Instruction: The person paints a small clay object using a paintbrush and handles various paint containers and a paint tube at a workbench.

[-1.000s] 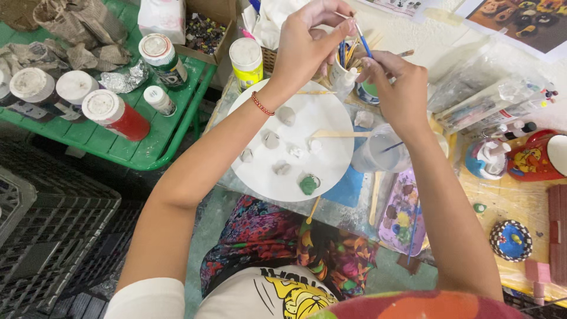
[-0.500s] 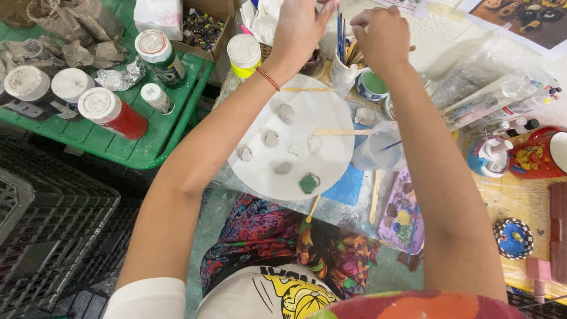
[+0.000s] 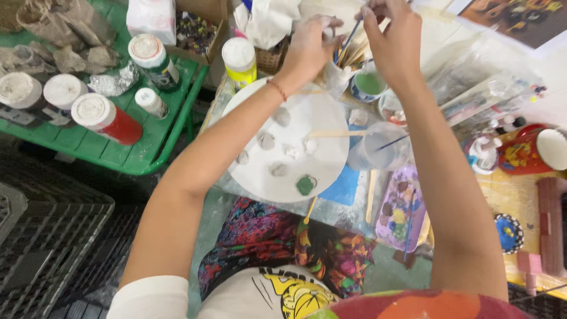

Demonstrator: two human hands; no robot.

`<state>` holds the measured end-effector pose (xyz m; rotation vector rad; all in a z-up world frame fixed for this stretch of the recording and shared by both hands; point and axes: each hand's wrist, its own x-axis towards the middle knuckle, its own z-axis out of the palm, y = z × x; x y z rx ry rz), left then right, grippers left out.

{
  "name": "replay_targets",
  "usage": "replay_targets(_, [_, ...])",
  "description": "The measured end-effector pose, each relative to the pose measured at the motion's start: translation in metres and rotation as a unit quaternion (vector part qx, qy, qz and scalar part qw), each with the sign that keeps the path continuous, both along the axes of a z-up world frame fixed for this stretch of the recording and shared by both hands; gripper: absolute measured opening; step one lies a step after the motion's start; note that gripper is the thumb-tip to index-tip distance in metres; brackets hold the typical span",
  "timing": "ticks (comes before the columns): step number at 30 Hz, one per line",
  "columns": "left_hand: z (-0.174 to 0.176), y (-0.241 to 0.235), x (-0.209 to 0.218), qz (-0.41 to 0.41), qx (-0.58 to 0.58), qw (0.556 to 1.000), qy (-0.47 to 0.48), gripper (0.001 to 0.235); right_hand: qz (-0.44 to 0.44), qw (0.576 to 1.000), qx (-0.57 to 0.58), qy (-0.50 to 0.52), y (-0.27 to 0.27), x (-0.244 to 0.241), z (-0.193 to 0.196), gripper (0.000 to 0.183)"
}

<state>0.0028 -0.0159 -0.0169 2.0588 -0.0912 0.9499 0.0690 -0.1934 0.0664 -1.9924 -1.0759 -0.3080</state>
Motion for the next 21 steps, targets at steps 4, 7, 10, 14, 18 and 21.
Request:
replay_targets(4, [0.065,-0.023,-0.029,-0.186,-0.147,0.969,-0.075,0.026,0.057,0.989,0.107,0.08,-0.022,-0.046,0.031,0.008])
replay_targets(7, [0.099,-0.039,-0.062,-0.294,-0.201,0.933,-0.056,0.027,0.097,0.969,0.161,0.16,-0.04,-0.084,0.04,0.007])
replay_targets(10, [0.125,-0.051,-0.086,-0.322,-0.193,0.926,-0.031,0.026,0.063,0.953,0.182,0.236,-0.055,-0.125,0.053,0.009])
replay_targets(14, [0.141,-0.065,-0.112,-0.338,-0.2,0.92,0.005,0.026,0.068,0.915,0.233,0.323,-0.07,-0.159,0.067,0.008])
replay_targets(18, [0.142,-0.076,-0.125,-0.335,-0.214,0.916,0.048,0.026,0.05,0.911,0.224,0.344,-0.089,-0.174,0.067,0.009])
replay_targets(21, [0.133,-0.085,-0.132,-0.344,-0.278,0.896,0.051,0.026,0.05,0.91,0.223,0.346,-0.108,-0.185,0.056,0.014])
